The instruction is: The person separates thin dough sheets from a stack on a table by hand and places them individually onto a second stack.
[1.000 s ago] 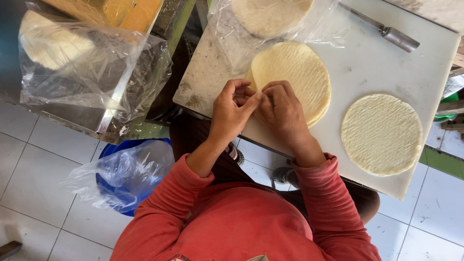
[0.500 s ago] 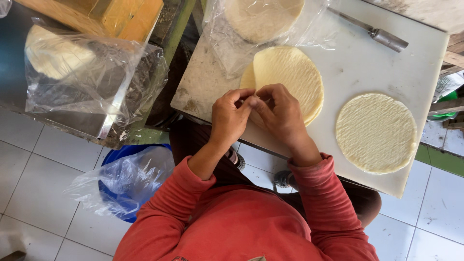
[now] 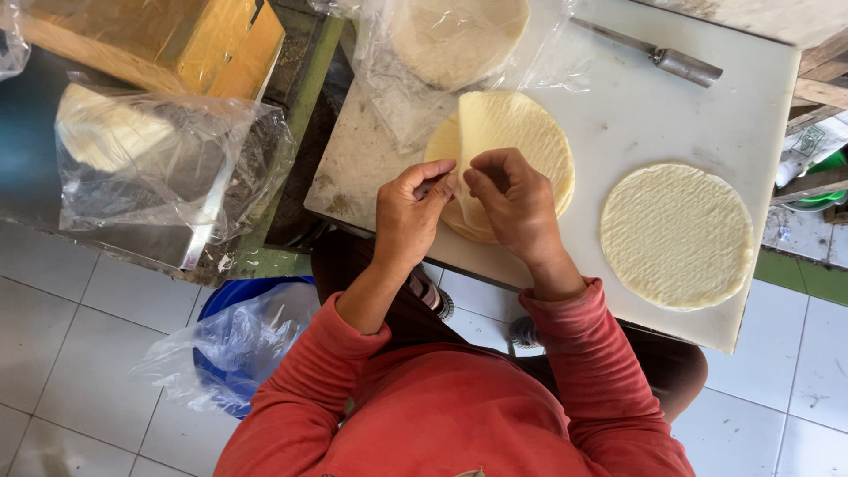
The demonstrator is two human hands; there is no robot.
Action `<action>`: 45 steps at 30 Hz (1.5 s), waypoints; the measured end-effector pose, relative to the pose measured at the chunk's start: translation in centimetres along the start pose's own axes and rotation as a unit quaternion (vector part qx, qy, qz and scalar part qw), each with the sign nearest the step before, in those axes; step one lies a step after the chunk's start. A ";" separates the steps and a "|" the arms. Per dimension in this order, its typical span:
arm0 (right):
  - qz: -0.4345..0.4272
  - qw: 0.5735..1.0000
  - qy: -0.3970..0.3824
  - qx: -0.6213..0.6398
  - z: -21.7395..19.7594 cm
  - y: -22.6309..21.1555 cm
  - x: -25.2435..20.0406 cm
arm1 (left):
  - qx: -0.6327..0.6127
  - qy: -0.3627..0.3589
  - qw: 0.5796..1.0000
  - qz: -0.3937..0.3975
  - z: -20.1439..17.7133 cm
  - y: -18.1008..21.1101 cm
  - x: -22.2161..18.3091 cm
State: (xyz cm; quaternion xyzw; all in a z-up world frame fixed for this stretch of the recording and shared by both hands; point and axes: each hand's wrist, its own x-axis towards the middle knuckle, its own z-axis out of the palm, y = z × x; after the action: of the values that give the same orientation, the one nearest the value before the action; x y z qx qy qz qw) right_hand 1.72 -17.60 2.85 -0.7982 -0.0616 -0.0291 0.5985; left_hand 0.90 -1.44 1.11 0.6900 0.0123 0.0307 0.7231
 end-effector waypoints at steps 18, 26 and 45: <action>-0.197 0.964 0.104 -0.142 0.1 -0.6 -0.5 | 0.098 0.018 0.995 0.031 0.8 0.0 -0.3; -0.246 0.955 0.083 -0.142 1.0 -1.2 -0.3 | -0.017 -0.015 1.000 -0.008 1.0 0.6 1.9; -0.023 0.985 0.148 0.081 0.4 -0.2 0.9 | 0.007 -0.032 0.993 0.113 2.8 -0.7 1.2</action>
State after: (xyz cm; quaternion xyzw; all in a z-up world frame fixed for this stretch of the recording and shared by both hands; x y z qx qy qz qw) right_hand 2.54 -17.08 3.05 -0.7327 0.0071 -0.1558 0.6625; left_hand 2.28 -4.21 0.53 0.6925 -0.0889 0.0897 0.7103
